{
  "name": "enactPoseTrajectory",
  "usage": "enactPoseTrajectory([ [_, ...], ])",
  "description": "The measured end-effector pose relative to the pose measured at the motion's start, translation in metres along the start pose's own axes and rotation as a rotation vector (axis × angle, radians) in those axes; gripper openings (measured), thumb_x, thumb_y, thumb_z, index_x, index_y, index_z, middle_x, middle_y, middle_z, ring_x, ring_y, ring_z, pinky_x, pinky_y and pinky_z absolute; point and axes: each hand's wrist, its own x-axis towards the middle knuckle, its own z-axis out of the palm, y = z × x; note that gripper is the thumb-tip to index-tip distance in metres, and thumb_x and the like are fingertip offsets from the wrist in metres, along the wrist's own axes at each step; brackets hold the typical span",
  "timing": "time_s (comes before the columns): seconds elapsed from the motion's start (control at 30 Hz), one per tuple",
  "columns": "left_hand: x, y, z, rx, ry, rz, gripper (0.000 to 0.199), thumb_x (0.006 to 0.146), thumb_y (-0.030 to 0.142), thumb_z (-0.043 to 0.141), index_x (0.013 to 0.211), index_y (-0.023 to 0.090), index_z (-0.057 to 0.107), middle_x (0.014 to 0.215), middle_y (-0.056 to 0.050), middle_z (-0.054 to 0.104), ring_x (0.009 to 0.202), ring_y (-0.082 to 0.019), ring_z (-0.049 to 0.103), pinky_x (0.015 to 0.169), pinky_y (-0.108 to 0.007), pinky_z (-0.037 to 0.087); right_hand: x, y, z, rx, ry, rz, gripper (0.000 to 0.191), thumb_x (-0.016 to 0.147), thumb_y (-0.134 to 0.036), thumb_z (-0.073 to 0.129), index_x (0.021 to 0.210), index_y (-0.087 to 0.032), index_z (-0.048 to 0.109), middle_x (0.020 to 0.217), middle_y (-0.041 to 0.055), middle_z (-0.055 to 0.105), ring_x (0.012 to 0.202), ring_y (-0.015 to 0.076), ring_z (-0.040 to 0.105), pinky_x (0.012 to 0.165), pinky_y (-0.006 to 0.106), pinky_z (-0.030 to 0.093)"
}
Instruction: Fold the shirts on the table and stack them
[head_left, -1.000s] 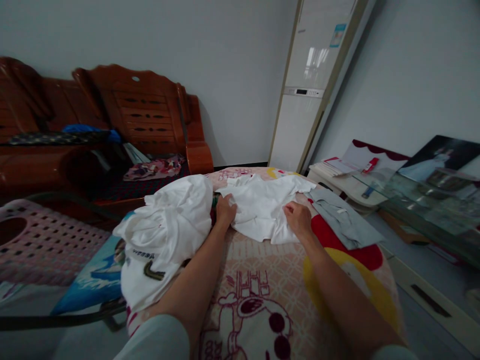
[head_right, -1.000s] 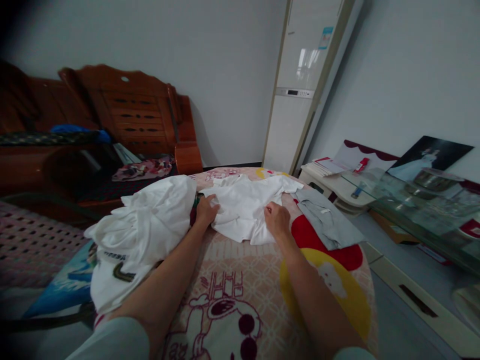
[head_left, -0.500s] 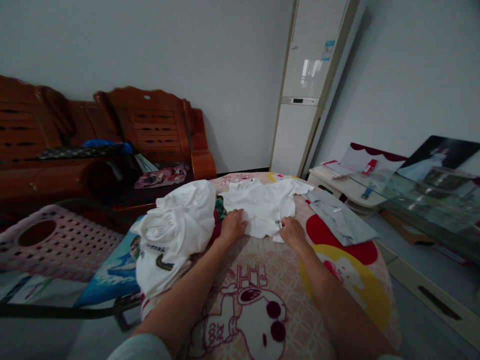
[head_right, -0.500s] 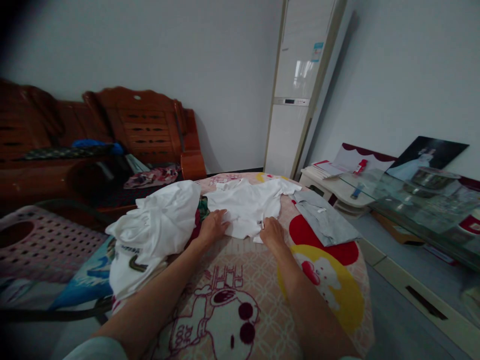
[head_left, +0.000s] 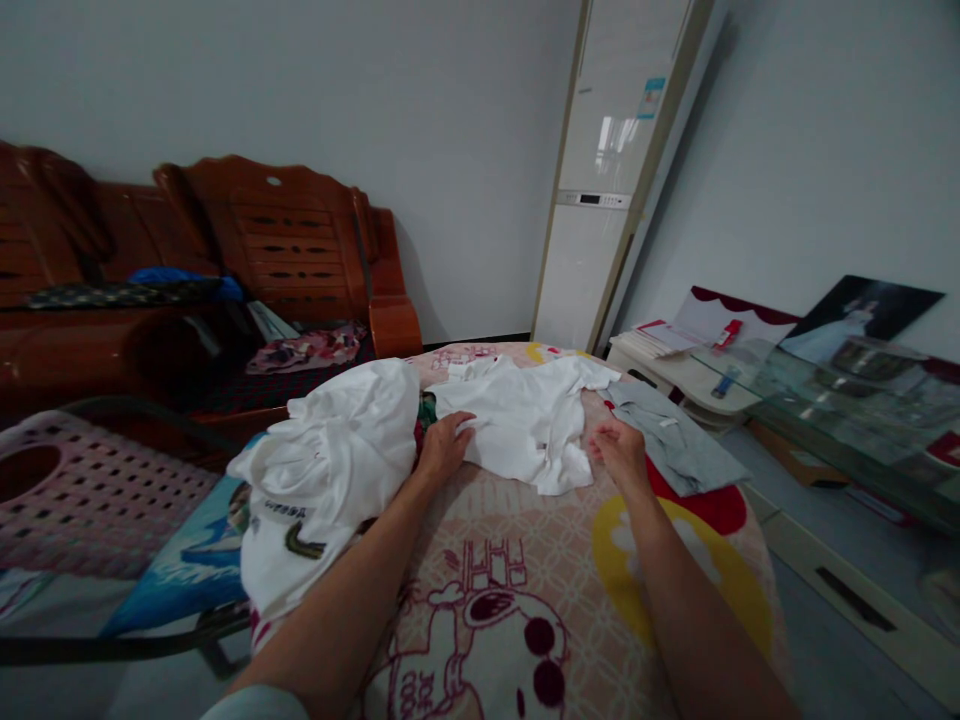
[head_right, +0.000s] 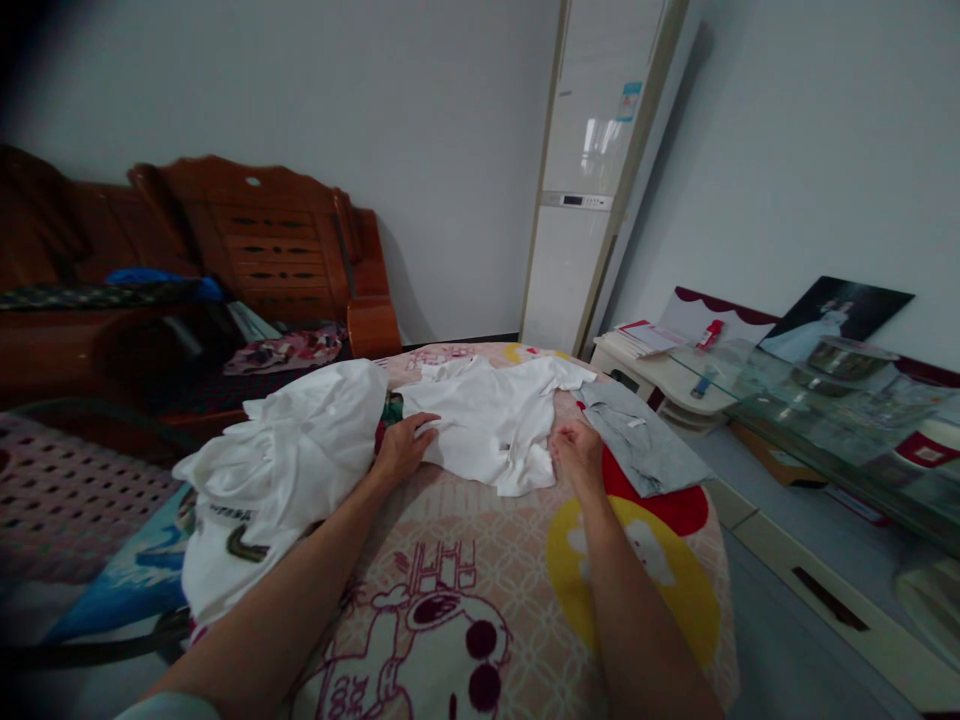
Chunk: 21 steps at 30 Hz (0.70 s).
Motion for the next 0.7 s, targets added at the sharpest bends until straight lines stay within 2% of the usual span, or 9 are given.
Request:
enactPoseTrajectory([
  [0.07,-0.001,0.001,0.000,-0.022,-0.016,0.001,0.030,0.085,0.019,0.055,0.111,0.017,0.069,0.117,-0.008,0.071,0.111,-0.023,0.065,0.103,-0.035,0.046,-0.010,-0.007,0.006,-0.176,-0.141,-0.085,0.021,0.076,-0.036,0.058,0.074,-0.017,0.065,0.063,0.0027,0.068,0.058,0.0174,0.062,0.055,0.026,0.047],
  [0.13,-0.003,0.002,0.001,-0.033,-0.039,0.006,0.031,0.085,0.021,0.057,0.113,0.017,0.069,0.119,-0.009,0.071,0.112,-0.023,0.064,0.103,-0.035,0.047,-0.026,-0.014,0.020,-0.462,-0.289,-0.200,0.025,0.078,-0.040,0.061,0.071,-0.017,0.067,0.069,0.0046,0.070,0.068,0.0184,0.064,0.063,0.026,0.047],
  [0.23,-0.005,0.003,0.005,-0.001,-0.094,0.030,0.041,0.080,0.024,0.065,0.120,0.015,0.065,0.122,-0.011,0.068,0.115,-0.025,0.063,0.103,-0.037,0.046,-0.048,-0.019,0.043,-0.860,-0.319,-0.345,0.017,0.082,-0.032,0.064,0.082,-0.017,0.070,0.090,0.0102,0.072,0.088,0.0215,0.064,0.077,0.028,0.045],
  [0.3,-0.006,0.002,0.008,0.037,-0.125,0.041,0.047,0.078,0.021,0.068,0.124,0.014,0.063,0.124,-0.012,0.067,0.117,-0.026,0.062,0.105,-0.038,0.046,-0.056,-0.019,0.052,-0.995,-0.295,-0.401,0.015,0.085,-0.021,0.058,0.092,-0.016,0.070,0.099,0.0130,0.070,0.095,0.0221,0.062,0.081,0.028,0.042],
  [0.4,-0.006,0.000,0.009,0.048,-0.126,0.034,0.045,0.080,0.017,0.065,0.125,0.013,0.062,0.125,-0.013,0.067,0.118,-0.026,0.061,0.106,-0.039,0.045,-0.056,-0.019,0.053,-1.039,-0.267,-0.354,0.021,0.086,-0.014,0.051,0.092,-0.017,0.070,0.098,0.0117,0.070,0.093,0.0207,0.063,0.077,0.027,0.041],
  [0.57,-0.004,0.000,0.009,0.011,-0.112,0.009,0.036,0.084,0.019,0.061,0.120,0.017,0.065,0.126,-0.012,0.067,0.119,-0.026,0.062,0.106,-0.038,0.044,-0.045,-0.026,0.044,-0.931,-0.256,-0.190,0.019,0.087,-0.018,0.052,0.082,-0.019,0.070,0.087,0.0057,0.072,0.083,0.0172,0.064,0.069,0.025,0.038],
  [0.7,-0.004,0.002,0.007,0.008,-0.123,-0.012,0.034,0.084,0.019,0.061,0.118,0.017,0.067,0.125,-0.011,0.068,0.118,-0.025,0.062,0.106,-0.037,0.044,-0.051,-0.026,0.045,-0.946,-0.274,-0.276,0.024,0.090,-0.038,0.057,0.085,-0.018,0.070,0.091,0.0082,0.072,0.088,0.0199,0.064,0.073,0.026,0.040],
])
